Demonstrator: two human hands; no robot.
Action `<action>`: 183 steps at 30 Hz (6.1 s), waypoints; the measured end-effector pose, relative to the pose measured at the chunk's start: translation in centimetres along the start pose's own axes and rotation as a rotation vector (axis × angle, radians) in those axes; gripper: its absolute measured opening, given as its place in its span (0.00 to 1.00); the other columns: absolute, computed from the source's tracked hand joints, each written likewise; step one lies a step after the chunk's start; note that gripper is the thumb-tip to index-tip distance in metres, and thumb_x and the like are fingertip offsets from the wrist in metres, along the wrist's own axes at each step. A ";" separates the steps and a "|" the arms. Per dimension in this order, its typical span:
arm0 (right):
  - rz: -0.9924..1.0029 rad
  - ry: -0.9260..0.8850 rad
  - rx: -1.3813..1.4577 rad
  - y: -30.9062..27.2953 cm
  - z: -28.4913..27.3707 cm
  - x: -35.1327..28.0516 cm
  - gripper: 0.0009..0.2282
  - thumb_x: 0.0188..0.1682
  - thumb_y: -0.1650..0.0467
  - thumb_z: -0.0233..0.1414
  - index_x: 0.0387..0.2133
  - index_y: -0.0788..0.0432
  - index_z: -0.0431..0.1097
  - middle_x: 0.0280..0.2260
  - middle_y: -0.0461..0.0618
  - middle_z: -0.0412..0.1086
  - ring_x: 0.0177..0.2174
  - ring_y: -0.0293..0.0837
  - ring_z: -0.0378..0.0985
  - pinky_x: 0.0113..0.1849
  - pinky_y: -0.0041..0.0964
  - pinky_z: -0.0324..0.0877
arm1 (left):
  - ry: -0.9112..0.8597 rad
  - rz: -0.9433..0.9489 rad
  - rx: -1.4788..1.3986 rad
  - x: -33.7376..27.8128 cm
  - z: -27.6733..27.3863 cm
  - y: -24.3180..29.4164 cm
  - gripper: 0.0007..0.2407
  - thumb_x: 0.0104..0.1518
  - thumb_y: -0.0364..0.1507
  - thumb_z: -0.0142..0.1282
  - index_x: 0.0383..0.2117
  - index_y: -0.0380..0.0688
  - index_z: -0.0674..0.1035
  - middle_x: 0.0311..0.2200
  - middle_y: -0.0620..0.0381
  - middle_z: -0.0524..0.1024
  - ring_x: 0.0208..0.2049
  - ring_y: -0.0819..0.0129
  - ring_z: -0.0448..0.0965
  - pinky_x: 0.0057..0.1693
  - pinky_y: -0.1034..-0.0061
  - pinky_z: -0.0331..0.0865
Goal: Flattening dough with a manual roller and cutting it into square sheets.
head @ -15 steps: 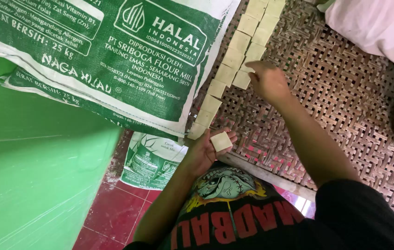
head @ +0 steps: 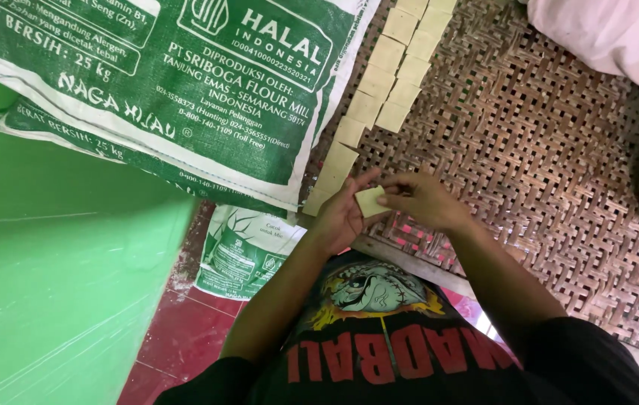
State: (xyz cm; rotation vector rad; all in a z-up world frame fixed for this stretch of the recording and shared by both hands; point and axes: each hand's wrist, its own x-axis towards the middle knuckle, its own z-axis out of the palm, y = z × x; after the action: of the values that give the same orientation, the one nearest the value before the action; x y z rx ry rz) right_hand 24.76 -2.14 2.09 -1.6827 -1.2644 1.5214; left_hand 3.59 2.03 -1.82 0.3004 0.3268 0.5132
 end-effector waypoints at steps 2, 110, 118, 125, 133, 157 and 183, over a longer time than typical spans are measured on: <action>0.025 0.068 -0.071 -1.4 0.4 -0.8 0.11 0.48 0.69 0.61 0.42 0.61 0.78 0.32 0.52 0.77 0.32 0.42 0.76 0.35 0.37 0.72 | 0.027 -0.002 0.021 0.1 0.2 -0.3 0.23 0.73 0.44 0.33 0.69 0.46 0.62 0.62 0.49 0.69 0.61 0.61 0.73 0.66 0.59 0.67; 0.084 0.808 -0.903 50.7 -63.7 -44.6 0.31 0.38 0.62 0.66 0.57 0.53 0.67 0.53 0.61 0.62 0.52 0.67 0.61 0.51 0.57 0.65 | -0.123 -0.333 0.747 25.4 31.5 -72.1 0.13 0.69 0.32 0.48 0.52 0.36 0.75 0.46 0.51 0.80 0.47 0.67 0.81 0.54 0.73 0.74; 0.079 0.680 -0.758 49.6 -66.4 -47.2 0.28 0.34 0.64 0.65 0.51 0.56 0.68 0.53 0.62 0.63 0.54 0.65 0.61 0.53 0.54 0.66 | 0.039 -0.162 0.792 29.1 34.6 -81.7 0.13 0.68 0.32 0.48 0.52 0.36 0.75 0.46 0.49 0.80 0.46 0.65 0.82 0.53 0.72 0.75; -0.216 0.713 -0.636 50.7 -65.8 -50.0 0.26 0.32 0.69 0.66 0.47 0.61 0.67 0.46 0.63 0.67 0.50 0.65 0.66 0.49 0.53 0.69 | 0.075 -0.030 0.781 30.5 37.7 -87.2 0.13 0.68 0.31 0.48 0.54 0.35 0.75 0.47 0.49 0.80 0.47 0.64 0.81 0.55 0.71 0.75; -0.457 0.636 0.604 52.1 -65.4 -57.5 0.22 0.47 0.78 0.60 0.56 0.63 0.63 0.47 0.51 0.73 0.46 0.40 0.76 0.47 0.36 0.73 | 0.193 0.143 0.700 33.6 40.9 -88.3 0.21 0.68 0.33 0.47 0.66 0.43 0.62 0.56 0.45 0.73 0.50 0.61 0.79 0.55 0.65 0.75; -0.264 1.358 1.064 60.9 -67.9 -71.2 0.19 0.58 0.59 0.51 0.32 0.67 0.73 0.28 0.51 0.75 0.27 0.39 0.76 0.31 0.32 0.73 | -0.554 0.727 1.902 46.2 51.7 -100.5 0.21 0.50 0.21 0.62 0.51 0.56 0.77 0.52 0.51 0.70 0.56 0.48 0.68 0.61 0.52 0.63; -0.008 1.790 0.052 61.3 -69.3 -67.0 0.21 0.66 0.59 0.38 0.33 0.64 0.66 0.31 0.55 0.64 0.32 0.43 0.68 0.36 0.40 0.67 | -0.117 0.236 1.266 54.9 48.2 -104.7 0.23 0.72 0.43 0.38 0.27 0.37 0.76 0.21 0.46 0.76 0.25 0.57 0.78 0.36 0.63 0.69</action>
State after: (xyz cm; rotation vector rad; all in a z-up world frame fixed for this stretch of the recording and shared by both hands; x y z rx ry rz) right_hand 113.45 -73.78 -5.47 -1.9467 -0.1726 -0.2939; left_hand 111.59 -65.68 -8.29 1.6040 0.4750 0.4598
